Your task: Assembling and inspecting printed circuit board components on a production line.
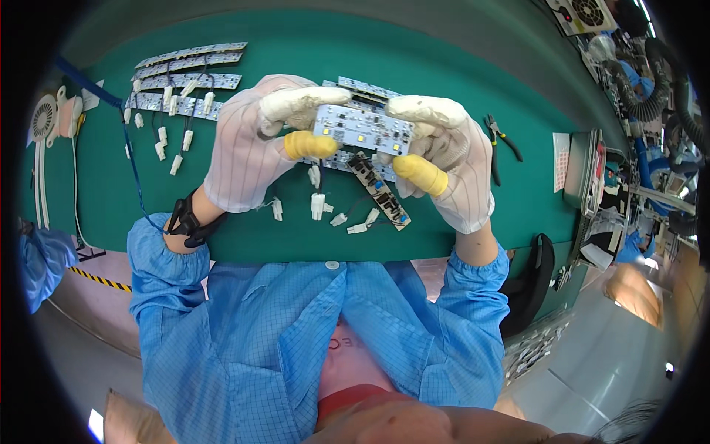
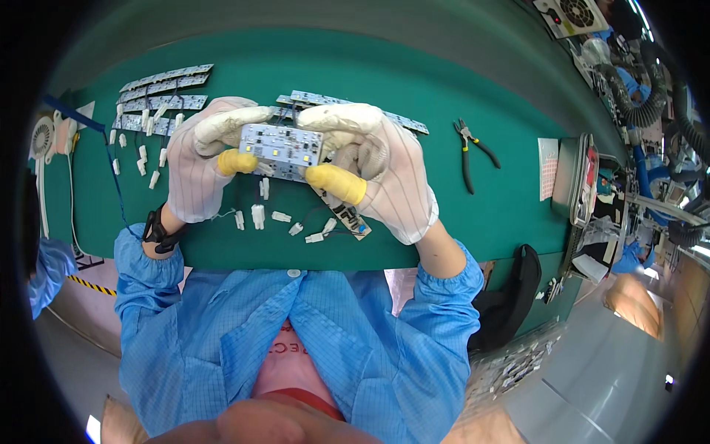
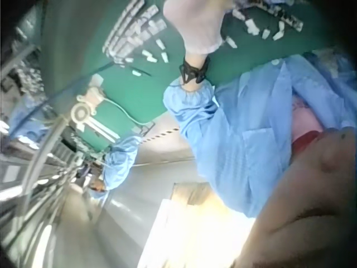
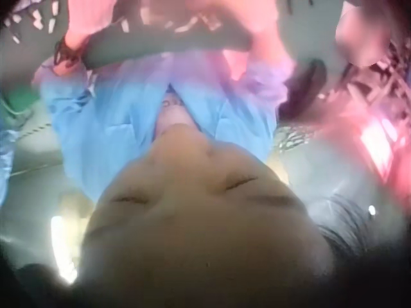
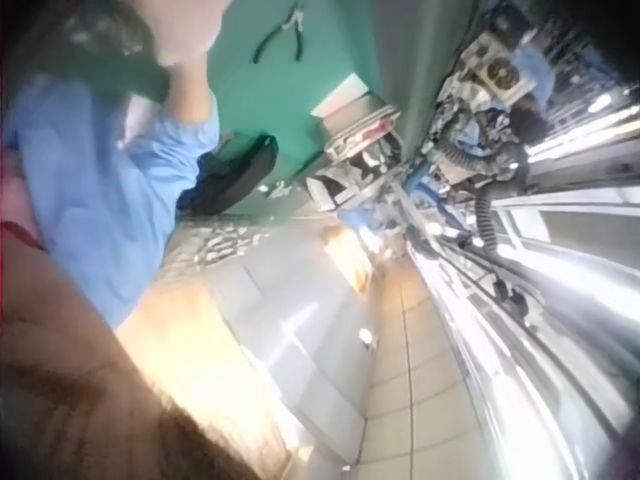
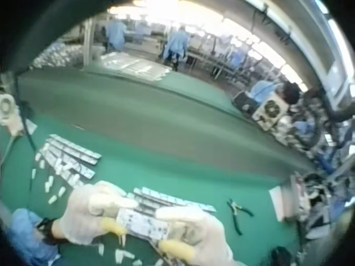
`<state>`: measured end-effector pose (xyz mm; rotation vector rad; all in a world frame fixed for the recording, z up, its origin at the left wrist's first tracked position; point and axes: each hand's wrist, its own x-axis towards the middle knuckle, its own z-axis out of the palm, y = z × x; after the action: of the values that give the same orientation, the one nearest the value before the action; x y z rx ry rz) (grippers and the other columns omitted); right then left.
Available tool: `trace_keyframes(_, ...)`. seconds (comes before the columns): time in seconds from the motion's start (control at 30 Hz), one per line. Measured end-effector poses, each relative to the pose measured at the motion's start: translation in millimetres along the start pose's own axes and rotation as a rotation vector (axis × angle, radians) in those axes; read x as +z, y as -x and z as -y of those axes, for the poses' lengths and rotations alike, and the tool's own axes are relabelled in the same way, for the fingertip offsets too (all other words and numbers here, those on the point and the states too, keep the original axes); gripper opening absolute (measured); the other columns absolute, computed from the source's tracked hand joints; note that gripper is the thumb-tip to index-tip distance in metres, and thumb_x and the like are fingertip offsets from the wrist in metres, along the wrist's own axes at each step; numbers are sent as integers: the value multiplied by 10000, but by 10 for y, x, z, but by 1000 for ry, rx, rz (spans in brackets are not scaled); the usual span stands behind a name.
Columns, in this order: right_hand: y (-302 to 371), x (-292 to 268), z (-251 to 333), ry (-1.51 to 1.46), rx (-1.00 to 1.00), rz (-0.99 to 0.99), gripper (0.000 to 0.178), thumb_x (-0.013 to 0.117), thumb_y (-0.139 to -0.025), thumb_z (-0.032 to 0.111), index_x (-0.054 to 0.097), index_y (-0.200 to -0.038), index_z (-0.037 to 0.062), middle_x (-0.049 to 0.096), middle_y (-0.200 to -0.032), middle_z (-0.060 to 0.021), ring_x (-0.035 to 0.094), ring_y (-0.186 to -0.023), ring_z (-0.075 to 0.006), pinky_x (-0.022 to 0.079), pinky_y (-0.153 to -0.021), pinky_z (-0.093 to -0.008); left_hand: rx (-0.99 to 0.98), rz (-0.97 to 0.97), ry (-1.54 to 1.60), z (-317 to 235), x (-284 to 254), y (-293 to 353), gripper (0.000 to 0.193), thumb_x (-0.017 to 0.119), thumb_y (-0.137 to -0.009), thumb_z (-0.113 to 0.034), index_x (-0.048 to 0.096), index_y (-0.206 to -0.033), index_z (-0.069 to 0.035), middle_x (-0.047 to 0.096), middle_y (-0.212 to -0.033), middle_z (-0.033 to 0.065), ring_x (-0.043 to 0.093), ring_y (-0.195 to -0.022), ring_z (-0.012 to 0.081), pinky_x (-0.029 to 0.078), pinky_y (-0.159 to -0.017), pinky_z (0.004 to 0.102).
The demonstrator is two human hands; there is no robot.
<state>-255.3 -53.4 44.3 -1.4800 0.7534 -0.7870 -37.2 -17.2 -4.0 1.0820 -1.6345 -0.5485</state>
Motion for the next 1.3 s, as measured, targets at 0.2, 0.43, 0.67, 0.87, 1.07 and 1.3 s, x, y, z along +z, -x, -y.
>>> trace_keyframes(0.2,1,-12,-49,66,-24,-11,469,713,-728,72,515,-1137,-42,604,-758,-78,524,-529,-91,407,-491,-198,17,-7,46,-42,-10,35,448,786,-624,-208,640,-1002,-18,633,-955,95,616,-840,194,502,-705,268)
trace_keyframes(0.43,-14,-53,-31,-11,-7,47,444,705,-735,31,528,-1136,-40,599,-695,-67,520,-510,-85,415,-515,-201,51,-22,41,15,-5,23,451,787,-616,-221,637,-985,-9,630,-955,89,615,-835,196,501,-708,262)
trace_keyframes(0.67,-35,-64,-31,-47,27,62,448,709,-732,39,528,-1135,-40,613,-737,-76,541,-553,-89,432,-543,-203,115,-21,92,78,-22,63,462,756,-661,-217,624,-1033,23,613,-932,115,583,-885,223,480,-726,281)
trace_keyframes(0.87,-14,-18,-9,-32,14,-9,472,727,-712,68,529,-1129,-35,624,-849,-98,576,-662,-103,458,-599,-215,113,23,-42,-1,-39,6,455,779,-635,-210,636,-1018,-11,626,-956,120,610,-847,224,491,-710,270)
trace_keyframes(1.07,4,-72,-65,128,2,33,469,719,-730,72,519,-1139,-39,627,-805,-102,561,-559,-101,417,-477,-188,95,-18,27,10,-19,48,457,790,-611,-210,642,-994,-11,629,-947,113,610,-843,220,489,-705,276)
trace_keyframes(1.3,1,-74,-91,74,-4,19,457,704,-756,72,507,-1155,-34,632,-787,-98,564,-556,-89,418,-461,-174,112,-36,49,19,-1,38,453,789,-609,-212,648,-993,-17,635,-940,112,613,-837,214,489,-684,275)
